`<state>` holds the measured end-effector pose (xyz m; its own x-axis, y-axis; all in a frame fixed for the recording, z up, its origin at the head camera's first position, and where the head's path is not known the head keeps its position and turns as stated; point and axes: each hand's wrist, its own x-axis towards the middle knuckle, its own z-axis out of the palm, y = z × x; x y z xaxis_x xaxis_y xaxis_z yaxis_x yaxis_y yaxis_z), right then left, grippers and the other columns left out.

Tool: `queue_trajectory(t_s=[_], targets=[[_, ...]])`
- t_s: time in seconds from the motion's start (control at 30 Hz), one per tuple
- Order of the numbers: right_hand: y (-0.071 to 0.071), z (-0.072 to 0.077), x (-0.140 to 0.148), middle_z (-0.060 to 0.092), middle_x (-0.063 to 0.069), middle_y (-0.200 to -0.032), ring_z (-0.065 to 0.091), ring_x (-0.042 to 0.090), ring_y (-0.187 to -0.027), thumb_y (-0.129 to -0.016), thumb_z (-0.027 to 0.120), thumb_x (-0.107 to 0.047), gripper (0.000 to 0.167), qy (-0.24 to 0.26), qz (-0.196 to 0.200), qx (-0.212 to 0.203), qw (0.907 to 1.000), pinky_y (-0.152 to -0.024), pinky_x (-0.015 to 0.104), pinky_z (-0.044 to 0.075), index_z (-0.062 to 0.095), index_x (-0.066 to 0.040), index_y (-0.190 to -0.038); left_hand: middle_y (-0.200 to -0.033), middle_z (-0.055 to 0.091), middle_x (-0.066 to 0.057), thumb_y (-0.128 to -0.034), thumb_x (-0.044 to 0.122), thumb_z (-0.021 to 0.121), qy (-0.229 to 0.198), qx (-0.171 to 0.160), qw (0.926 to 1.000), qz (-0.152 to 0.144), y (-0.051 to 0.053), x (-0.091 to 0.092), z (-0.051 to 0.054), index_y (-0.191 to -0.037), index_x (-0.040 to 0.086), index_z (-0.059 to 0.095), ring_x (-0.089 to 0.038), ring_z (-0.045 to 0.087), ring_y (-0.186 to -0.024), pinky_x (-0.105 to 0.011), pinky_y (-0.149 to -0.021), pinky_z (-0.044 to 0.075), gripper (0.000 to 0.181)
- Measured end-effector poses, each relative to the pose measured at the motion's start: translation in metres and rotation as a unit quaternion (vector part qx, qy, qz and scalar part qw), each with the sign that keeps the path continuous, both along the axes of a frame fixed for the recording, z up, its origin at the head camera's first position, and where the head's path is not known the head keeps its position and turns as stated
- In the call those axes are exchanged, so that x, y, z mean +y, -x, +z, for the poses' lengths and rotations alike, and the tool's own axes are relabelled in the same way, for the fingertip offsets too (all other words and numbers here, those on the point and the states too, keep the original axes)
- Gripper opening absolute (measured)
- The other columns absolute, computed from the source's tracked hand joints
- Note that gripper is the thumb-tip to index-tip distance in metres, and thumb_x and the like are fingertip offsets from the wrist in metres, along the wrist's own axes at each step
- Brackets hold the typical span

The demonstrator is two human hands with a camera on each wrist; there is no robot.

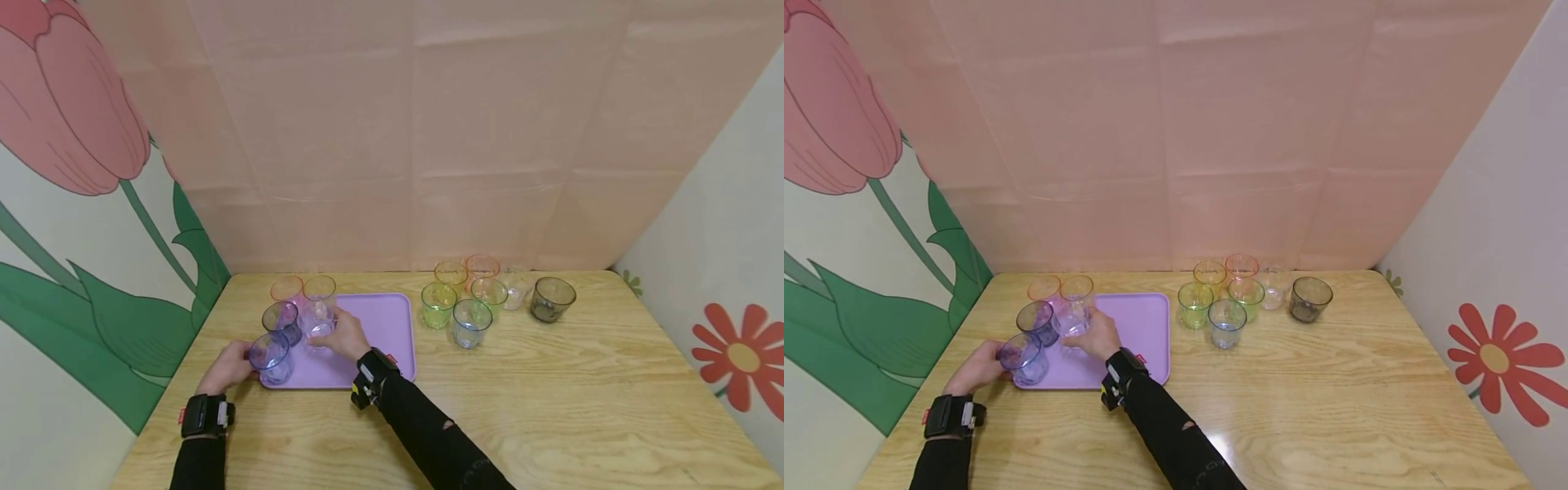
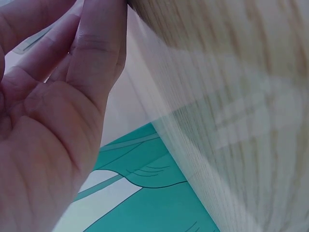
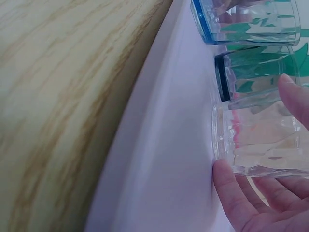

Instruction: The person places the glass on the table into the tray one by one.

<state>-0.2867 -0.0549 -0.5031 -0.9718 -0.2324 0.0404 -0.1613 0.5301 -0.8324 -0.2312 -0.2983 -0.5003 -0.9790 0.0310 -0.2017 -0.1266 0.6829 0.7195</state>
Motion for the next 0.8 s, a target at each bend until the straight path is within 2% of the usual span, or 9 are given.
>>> queue_trajectory(t_s=[0.3, 0.57, 0.8], targets=[[-0.001, -0.003, 0.002, 0.066, 0.016, -0.12, 0.063, 0.028, -0.106, -0.067, 0.09, -0.028, 0.079, 0.007, 0.009, 0.001, 0.9999, -0.09, 0.039, 0.052, 0.055, -0.001, -0.132, -0.092, 0.066, -0.016, -0.0824, -0.016, 0.052, -0.003, -0.004, 1.0, 0.002, 0.0, 0.0, 0.001, -0.108, -0.015, 0.062, -0.02, 0.06, -0.079, -0.034, -0.068, 0.055, 0.028], [-0.003, -0.004, 0.008, 0.061, 0.018, -0.13, 0.06, 0.031, -0.117, -0.069, 0.087, -0.013, 0.082, 0.019, 0.024, -0.037, 0.9988, -0.098, 0.039, 0.05, 0.047, 0.002, -0.139, -0.092, 0.066, -0.015, -0.0827, -0.014, 0.054, 0.008, -0.001, 1.0, 0.001, 0.0, 0.0, 0.001, -0.107, -0.014, 0.063, -0.02, 0.059, -0.079, -0.033, -0.068, 0.054, 0.026], [-0.004, 0.003, 0.018, 0.056, 0.021, -0.136, 0.055, 0.033, -0.125, -0.07, 0.079, -0.001, 0.086, 0.015, 0.032, -0.038, 0.9986, -0.106, 0.042, 0.044, 0.037, 0.004, -0.145, -0.09, 0.066, -0.013, -0.0837, -0.012, 0.056, -0.005, 0.0, 1.0, -0.004, 0.001, -0.001, 0.001, -0.105, -0.013, 0.064, -0.019, 0.059, -0.077, -0.032, -0.065, 0.054, 0.023]])
